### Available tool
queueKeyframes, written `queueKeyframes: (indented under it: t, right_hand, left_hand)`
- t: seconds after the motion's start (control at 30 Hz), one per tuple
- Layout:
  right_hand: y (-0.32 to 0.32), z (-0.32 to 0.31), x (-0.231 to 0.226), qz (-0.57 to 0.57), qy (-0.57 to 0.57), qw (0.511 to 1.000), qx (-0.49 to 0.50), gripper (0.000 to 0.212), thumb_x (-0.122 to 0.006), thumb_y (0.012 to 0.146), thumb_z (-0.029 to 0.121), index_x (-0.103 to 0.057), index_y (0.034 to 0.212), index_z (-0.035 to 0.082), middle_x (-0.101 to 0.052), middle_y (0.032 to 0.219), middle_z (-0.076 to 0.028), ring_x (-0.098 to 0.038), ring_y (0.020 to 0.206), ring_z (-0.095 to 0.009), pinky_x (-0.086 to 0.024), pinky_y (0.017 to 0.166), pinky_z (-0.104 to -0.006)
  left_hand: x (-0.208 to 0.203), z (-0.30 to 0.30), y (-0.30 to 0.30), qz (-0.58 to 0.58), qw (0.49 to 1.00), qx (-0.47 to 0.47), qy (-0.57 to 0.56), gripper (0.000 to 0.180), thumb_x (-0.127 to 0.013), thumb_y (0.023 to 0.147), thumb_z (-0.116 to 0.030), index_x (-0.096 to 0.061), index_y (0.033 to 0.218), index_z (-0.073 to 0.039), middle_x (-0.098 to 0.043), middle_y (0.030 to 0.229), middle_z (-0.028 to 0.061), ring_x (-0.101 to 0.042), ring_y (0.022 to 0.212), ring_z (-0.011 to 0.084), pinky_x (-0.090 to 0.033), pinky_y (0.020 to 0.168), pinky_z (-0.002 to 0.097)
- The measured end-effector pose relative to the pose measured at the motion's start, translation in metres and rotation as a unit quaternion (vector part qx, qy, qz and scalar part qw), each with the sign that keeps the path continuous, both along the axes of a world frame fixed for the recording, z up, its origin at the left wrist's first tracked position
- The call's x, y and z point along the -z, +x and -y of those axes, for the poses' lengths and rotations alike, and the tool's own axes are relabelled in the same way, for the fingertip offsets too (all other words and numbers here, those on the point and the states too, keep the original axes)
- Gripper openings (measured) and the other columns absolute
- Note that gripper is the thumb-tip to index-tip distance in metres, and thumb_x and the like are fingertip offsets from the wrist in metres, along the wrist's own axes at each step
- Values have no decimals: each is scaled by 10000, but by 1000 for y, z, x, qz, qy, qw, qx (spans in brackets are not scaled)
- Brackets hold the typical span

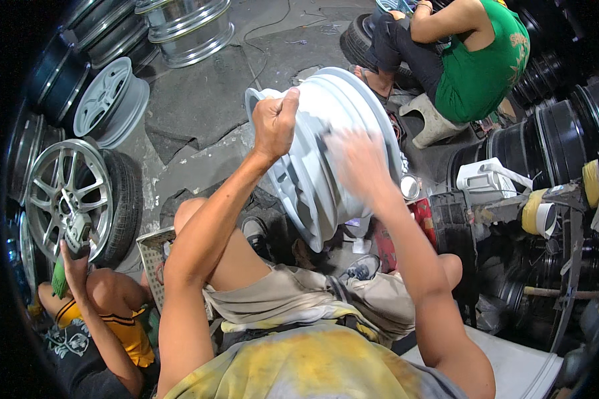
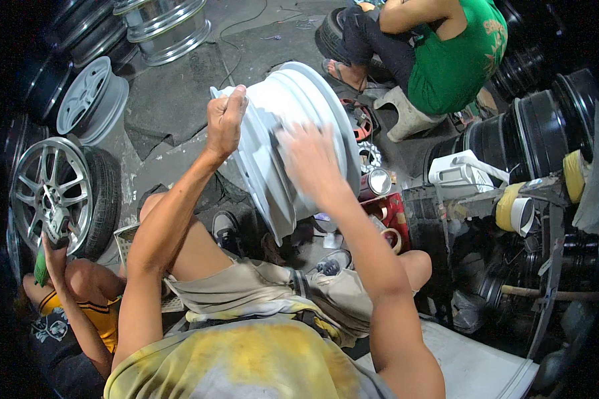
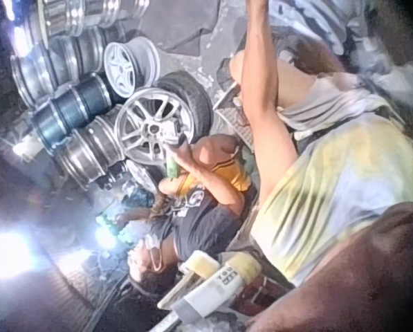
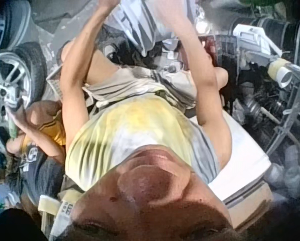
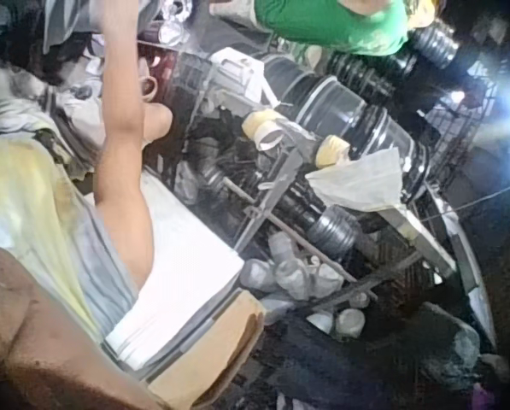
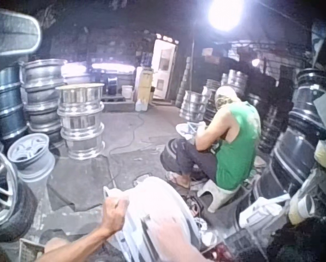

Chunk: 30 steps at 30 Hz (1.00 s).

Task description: The person sits on the floor and scrubs a white wheel rim with a purple sponge, repeatedly rotating the rim to clean different sections. They occasionally pause to wipe the rim with a cloth and reposition the sponge.

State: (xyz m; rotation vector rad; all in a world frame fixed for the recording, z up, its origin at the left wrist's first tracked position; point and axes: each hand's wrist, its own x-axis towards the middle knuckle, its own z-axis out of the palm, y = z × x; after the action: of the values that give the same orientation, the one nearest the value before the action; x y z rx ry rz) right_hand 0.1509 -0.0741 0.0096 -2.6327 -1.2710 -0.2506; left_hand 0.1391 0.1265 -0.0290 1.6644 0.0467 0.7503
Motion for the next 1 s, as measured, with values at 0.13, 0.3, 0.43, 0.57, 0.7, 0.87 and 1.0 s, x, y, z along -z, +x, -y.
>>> queueKeyframes:
  t: [0.13,0.3,0.43,0.57,0.7,0.87,1.0]
  right_hand:
    - [13,4,3,52,3,998,-22,273,-629,849,89,-758,1090,73,-708,1175,-142,-642,1125,-342,-442,959,-552]
    - [146,-111,20,-193,-138,971,-14,278,-586,921,258,-785,1022,93,-738,1025,-203,-716,1022,-407,-529,943,-554]
    - [121,-90,23,-176,4,980,-96,224,-587,908,199,-752,976,63,-728,992,-209,-698,995,-425,-539,887,-530]
    - [-6,24,9,-67,102,987,-105,291,-540,989,142,-702,1210,46,-673,1083,-190,-625,1073,-374,-466,927,-502]
    - [-46,85,-8,-174,66,983,-8,323,-631,954,147,-722,1258,83,-619,1062,-129,-590,1064,-307,-424,934,-457]
    - [-27,70,24,61,115,991,-14,352,-691,954,195,-731,1297,130,-556,1008,-88,-544,1018,-281,-408,883,-430]
    - [22,29,15,182,134,973,-35,324,-681,956,218,-743,1255,112,-627,1122,-78,-565,1105,-303,-415,969,-457]
  left_hand:
    - [-1,20,-14,5,999,40,-4,560,-555,1057,-235,-381,569,-22,-305,526,45,-323,490,151,-277,534,396]
    - [10,38,-14,77,995,56,19,501,-496,1088,-218,-392,618,-81,-362,593,-35,-301,543,99,-250,539,328]
    - [-6,12,-10,-3,998,34,-51,551,-438,1115,-284,-344,586,-161,-315,572,-82,-232,523,55,-201,488,294]
    - [-8,-11,8,14,991,41,-123,584,-436,1113,-336,-311,563,-183,-278,542,-80,-212,501,57,-170,464,297]
    - [-13,0,8,3,991,48,-125,534,-441,1105,-287,-282,608,-172,-269,582,-81,-215,553,65,-174,524,314]
    - [-13,13,-3,-3,992,64,-112,545,-452,1104,-248,-310,588,-141,-306,571,-68,-238,545,69,-186,517,321]
    - [-2,15,-8,26,995,66,-73,471,-456,1104,-253,-344,657,-155,-292,614,-88,-228,560,49,-184,509,299]
